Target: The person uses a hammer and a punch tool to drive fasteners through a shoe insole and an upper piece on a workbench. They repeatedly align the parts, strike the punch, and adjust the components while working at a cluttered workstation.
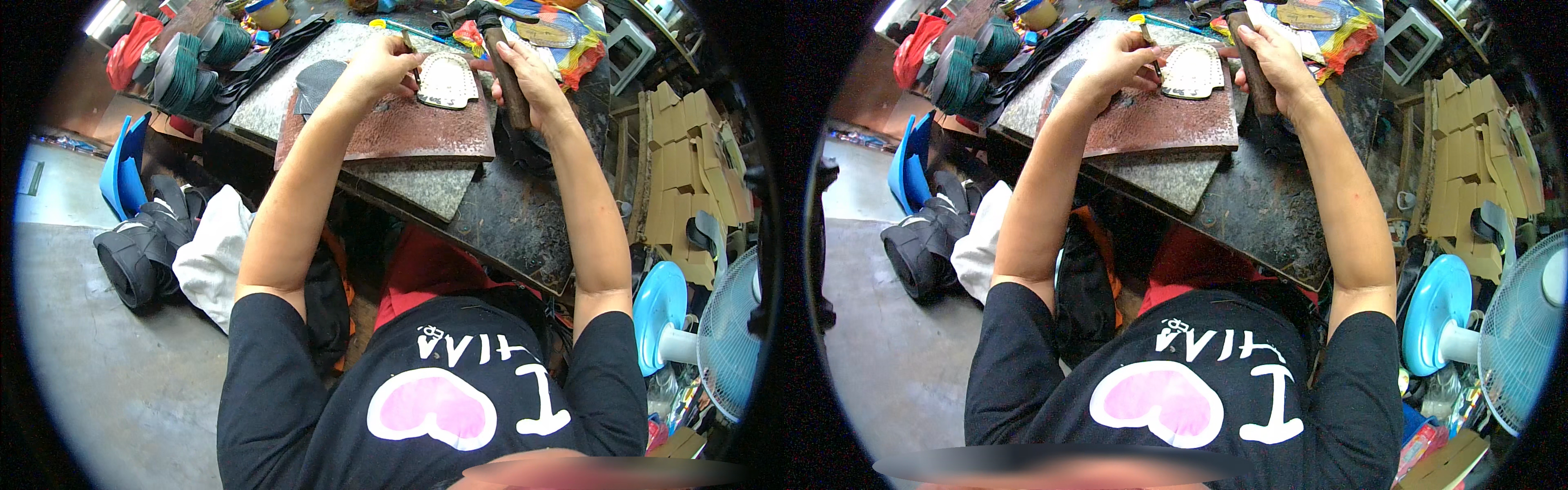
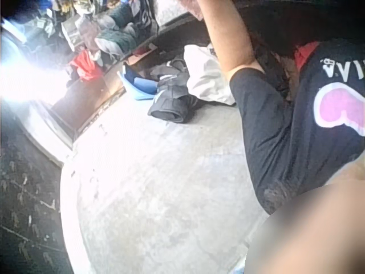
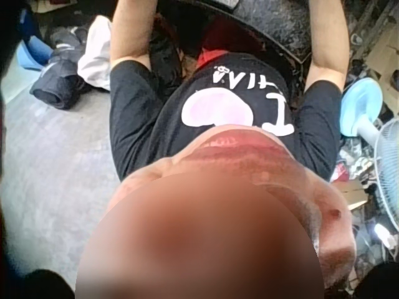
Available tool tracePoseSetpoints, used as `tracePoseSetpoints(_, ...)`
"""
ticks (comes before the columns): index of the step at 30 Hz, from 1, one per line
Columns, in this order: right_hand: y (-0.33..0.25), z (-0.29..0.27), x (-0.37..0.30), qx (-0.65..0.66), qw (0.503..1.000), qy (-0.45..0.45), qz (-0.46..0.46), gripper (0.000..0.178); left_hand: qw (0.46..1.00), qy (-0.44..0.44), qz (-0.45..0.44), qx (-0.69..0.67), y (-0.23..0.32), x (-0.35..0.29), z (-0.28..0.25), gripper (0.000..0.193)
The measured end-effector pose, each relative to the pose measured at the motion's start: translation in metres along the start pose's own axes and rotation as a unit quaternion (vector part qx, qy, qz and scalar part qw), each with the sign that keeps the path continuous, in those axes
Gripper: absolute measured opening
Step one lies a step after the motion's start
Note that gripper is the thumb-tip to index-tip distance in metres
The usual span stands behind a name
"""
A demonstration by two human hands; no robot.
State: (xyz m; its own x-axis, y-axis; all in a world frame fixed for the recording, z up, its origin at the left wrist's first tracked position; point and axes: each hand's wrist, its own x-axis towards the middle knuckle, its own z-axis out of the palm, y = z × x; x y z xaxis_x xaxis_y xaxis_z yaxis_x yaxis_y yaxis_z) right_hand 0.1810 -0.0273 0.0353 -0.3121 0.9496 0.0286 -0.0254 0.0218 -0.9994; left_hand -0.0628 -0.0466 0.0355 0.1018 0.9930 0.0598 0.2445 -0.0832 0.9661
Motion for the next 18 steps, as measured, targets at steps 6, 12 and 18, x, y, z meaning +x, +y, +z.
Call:
tracePoseSetpoints(6, -0.018, -0.007, -0.021, -0.349, 0.932, 0.047, -0.088, 0.042, 0.980, 0.122, 0.158, -0.021, -0.010, 0.028, 0.012, 0.012)
tracePoseSetpoints(12, -0.012, 0.007, -0.061, -0.579, 0.807, 0.101, -0.061, 0.044, 0.984, 0.132, 0.121, -0.007, -0.032, 0.051, 0.034, 0.010)
tracePoseSetpoints(18, 0.004, 0.003, -0.060, -0.556, 0.813, 0.121, -0.123, 0.039, 0.973, 0.145, 0.078, -0.163, -0.041, 0.053, 0.034, 0.009)
